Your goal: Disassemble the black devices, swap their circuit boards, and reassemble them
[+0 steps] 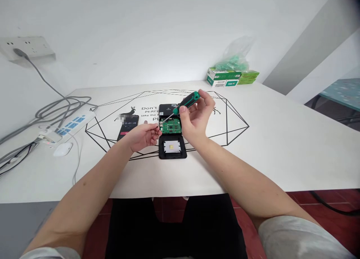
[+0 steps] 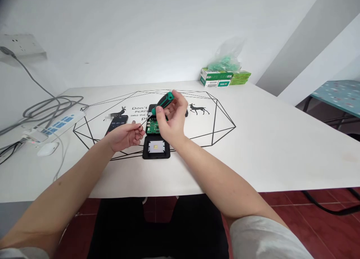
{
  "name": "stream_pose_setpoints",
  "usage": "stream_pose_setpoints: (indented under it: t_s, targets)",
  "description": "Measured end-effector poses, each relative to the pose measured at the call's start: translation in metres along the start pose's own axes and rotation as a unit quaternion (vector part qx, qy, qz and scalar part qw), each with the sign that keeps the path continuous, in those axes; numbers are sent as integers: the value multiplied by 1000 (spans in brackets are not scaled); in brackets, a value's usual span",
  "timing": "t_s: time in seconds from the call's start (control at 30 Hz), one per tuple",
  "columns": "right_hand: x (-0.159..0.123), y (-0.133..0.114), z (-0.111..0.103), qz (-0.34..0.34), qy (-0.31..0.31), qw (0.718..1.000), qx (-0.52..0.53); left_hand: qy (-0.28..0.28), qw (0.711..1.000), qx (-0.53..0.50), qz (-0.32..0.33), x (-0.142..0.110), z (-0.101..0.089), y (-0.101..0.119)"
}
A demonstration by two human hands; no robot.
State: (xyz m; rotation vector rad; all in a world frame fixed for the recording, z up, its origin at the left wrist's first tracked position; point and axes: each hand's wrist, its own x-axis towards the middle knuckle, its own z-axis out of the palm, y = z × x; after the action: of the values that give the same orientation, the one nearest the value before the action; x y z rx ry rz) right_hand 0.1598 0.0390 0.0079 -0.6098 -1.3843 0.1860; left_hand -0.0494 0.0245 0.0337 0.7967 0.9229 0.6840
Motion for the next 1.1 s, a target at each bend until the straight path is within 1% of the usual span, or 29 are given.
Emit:
stream_pose_setpoints:
  t_s: [0.13, 0.3, 0.37, 0.5, 0.57, 0.73, 0.83, 0.93, 1.0, 1.1]
  targets:
    - [-8, -1, 5, -9, -6, 1000, 4, -4, 1000, 2, -6, -3, 6, 0]
    - [-4, 0, 3, -10, 9, 1000, 12, -9, 1000, 16, 9, -4, 6, 0]
    - [-3, 0, 2, 9, 9, 1000, 17, -14, 1000, 21, 17, -3, 5, -1]
    - [-5, -3, 2, 63, -16, 998, 25, -17, 999, 33, 28, -1, 3, -3]
    - [-6, -4, 2, 72, -21, 997, 21, -14, 999, 40, 32, -1, 3, -3]
    - [-5, -3, 2, 62, -12, 998, 0, -7, 997, 61, 44, -1, 3, -4]
    - [-5, -1, 2, 52, -25, 998, -14, -1, 996, 79, 48, 0, 3, -5]
    - [-3, 1, 0, 52, -45, 998, -7, 0, 994, 93, 52, 1, 2, -6]
    - [-2, 5, -2, 44, -55, 997, 6, -4, 992, 106, 68, 1, 0, -8]
    - [2, 11, -6, 25, -70, 997, -4, -8, 980, 160, 120, 3, -2, -11]
